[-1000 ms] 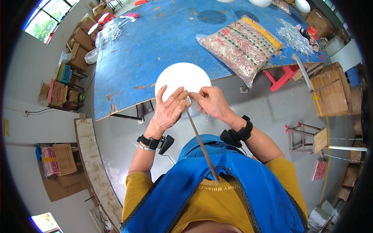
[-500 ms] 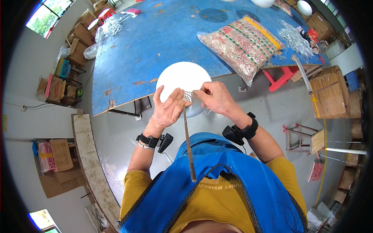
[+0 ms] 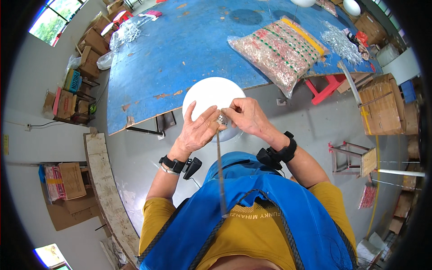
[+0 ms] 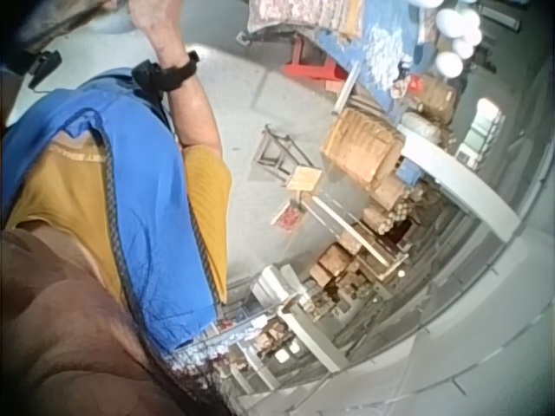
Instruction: Decorating white foam spheres by attaching strings of beads and silver tinsel decorations.
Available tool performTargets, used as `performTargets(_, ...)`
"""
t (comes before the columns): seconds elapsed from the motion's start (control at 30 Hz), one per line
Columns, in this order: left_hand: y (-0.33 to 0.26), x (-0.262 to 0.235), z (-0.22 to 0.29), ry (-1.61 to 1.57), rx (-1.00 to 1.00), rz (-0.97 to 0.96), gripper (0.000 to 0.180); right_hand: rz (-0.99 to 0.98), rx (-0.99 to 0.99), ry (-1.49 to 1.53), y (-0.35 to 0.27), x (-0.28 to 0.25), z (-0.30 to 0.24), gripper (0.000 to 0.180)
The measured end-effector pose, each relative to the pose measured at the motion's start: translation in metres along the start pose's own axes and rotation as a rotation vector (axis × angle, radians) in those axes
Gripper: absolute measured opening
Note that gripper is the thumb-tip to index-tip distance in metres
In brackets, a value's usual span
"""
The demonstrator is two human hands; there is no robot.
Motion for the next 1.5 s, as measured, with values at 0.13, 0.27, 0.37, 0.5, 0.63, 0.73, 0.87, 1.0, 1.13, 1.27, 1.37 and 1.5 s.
performTargets(0.13, -0.003, 0.005, 0.003, -0.023, 0.050, -0.051, 0.024, -0.048, 0.024, -0.108, 0.004, -0.002, 0.003, 0.026)
performTargets(0.27, -0.004, 0.004, 0.003, 0.025, 0.030, 0.006, 0.023, -0.085, 0.083, -0.036, 0.004, -0.002, 0.003, 0.026)
performTargets(0.37, -0.003, 0.005, 0.004, 0.066, 0.024, 0.027, 0.024, -0.061, 0.054, -0.037, 0.004, -0.001, 0.003, 0.027)
performTargets(0.5, 0.000, 0.002, 0.008, 0.112, 0.019, 0.053, 0.025, -0.038, 0.045, 0.023, 0.003, 0.002, 0.003, 0.027)
performTargets(0.63, 0.003, -0.001, 0.005, 0.080, -0.027, 0.092, 0.022, -0.052, 0.074, 0.129, 0.002, 0.000, -0.004, 0.028)
performTargets(0.73, 0.007, 0.001, 0.002, 0.019, -0.054, 0.041, 0.021, -0.058, 0.096, 0.140, 0.004, -0.001, -0.002, 0.029)
performTargets(0.87, 0.007, 0.003, 0.003, 0.054, -0.001, 0.018, 0.019, -0.090, 0.148, 0.192, 0.004, 0.000, 0.002, 0.028)
performTargets(1.0, 0.005, 0.001, -0.001, 0.108, -0.028, 0.064, 0.018, -0.094, 0.183, 0.145, 0.001, -0.009, -0.002, 0.028)
performTargets(1.13, 0.008, 0.001, -0.002, 0.142, -0.024, 0.080, 0.017, -0.081, 0.147, 0.156, 0.004, -0.006, 0.001, 0.028)
performTargets(1.27, 0.009, 0.003, -0.002, 0.191, -0.022, 0.084, 0.015, -0.054, 0.155, 0.183, 0.004, -0.001, 0.004, 0.028)
performTargets(1.37, 0.009, 0.003, -0.003, 0.219, -0.012, 0.099, 0.015, -0.025, 0.178, 0.209, 0.004, 0.000, 0.003, 0.028)
performTargets(1.5, 0.008, 0.004, -0.006, 0.200, -0.029, 0.093, 0.014, 0.013, 0.098, 0.297, 0.006, -0.006, 0.001, 0.028)
Point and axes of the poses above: each hand's wrist, its own y-axis towards the middle knuckle, its own x-axis out of the palm, z = x × y, the point moved 7 cm from there along y, towards the middle knuckle, and after that the axes turned 2 degrees about -z, right-handed, at the moved point
